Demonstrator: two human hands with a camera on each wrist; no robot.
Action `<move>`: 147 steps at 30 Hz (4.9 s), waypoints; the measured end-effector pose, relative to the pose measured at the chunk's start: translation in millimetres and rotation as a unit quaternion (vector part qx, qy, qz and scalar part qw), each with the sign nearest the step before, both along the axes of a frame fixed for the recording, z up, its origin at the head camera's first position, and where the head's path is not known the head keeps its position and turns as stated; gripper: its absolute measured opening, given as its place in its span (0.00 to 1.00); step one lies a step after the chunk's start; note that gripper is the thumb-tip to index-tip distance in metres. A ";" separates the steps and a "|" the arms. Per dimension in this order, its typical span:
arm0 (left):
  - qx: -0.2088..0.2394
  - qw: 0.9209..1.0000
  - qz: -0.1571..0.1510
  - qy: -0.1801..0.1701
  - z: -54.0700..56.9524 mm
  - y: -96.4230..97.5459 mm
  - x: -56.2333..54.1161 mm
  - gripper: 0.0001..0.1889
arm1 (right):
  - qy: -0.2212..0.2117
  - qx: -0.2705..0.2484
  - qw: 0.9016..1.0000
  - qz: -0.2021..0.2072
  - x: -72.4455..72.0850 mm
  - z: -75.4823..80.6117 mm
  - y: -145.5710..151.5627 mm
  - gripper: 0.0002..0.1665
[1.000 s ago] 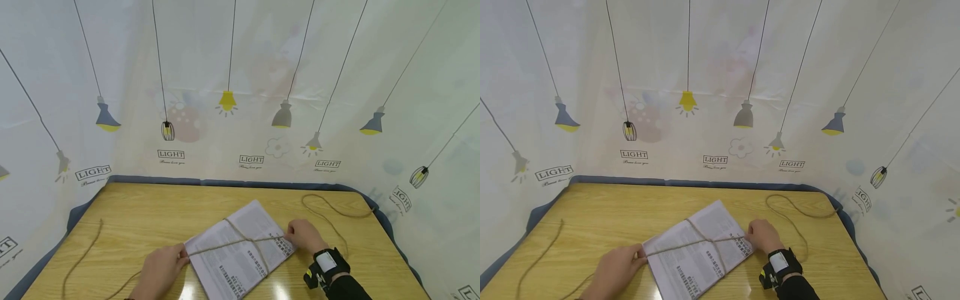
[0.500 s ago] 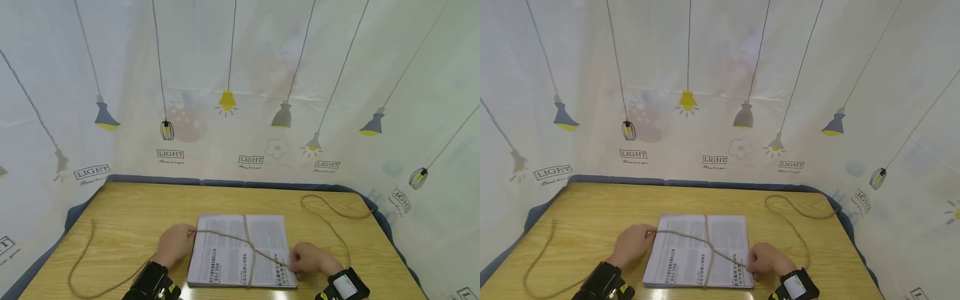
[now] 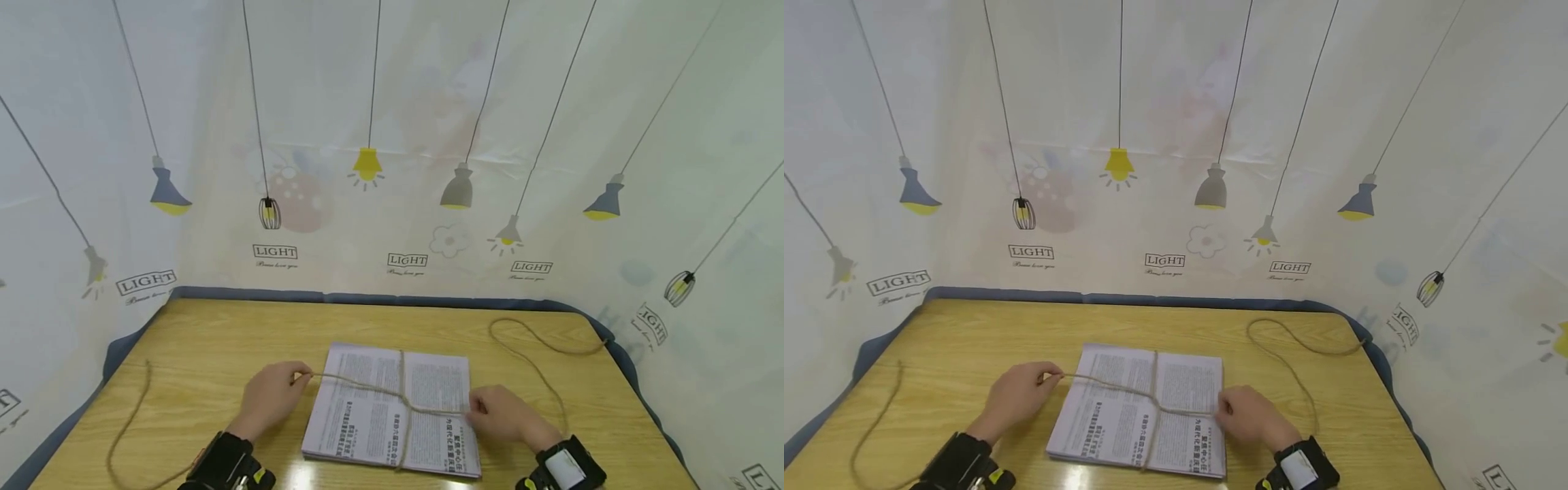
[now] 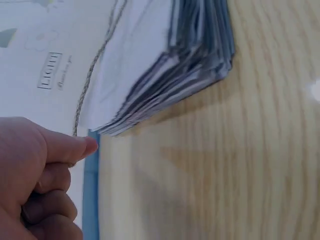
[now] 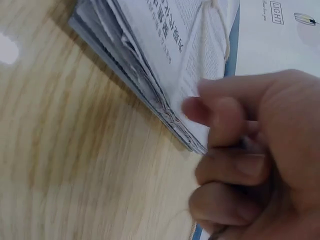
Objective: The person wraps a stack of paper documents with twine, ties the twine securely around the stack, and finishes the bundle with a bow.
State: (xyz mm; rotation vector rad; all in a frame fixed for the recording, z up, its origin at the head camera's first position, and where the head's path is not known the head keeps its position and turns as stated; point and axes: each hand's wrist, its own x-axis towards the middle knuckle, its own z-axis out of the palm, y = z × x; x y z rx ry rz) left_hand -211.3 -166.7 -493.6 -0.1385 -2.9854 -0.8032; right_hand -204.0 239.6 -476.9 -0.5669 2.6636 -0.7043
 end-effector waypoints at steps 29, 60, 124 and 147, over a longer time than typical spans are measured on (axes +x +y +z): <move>-0.151 0.985 -0.082 0.000 18.6 -8.8 27.3 0.08 | 0.050 -0.064 0.997 -0.002 -5.0 -8.6 -14.3 0.07; 0.046 0.998 -0.042 -0.032 -35.7 -39.5 5.7 0.19 | 0.047 -0.079 0.974 -0.205 9.1 -24.2 -30.0 0.12; 0.079 0.988 0.011 -0.129 -25.2 8.4 -1.4 0.09 | -0.122 -0.230 0.932 -0.253 -3.4 -23.5 -10.7 0.33; 0.179 0.971 -0.021 -0.158 -24.7 3.5 -5.2 0.31 | -0.124 -0.272 0.924 -0.239 -1.8 -31.0 -11.0 0.40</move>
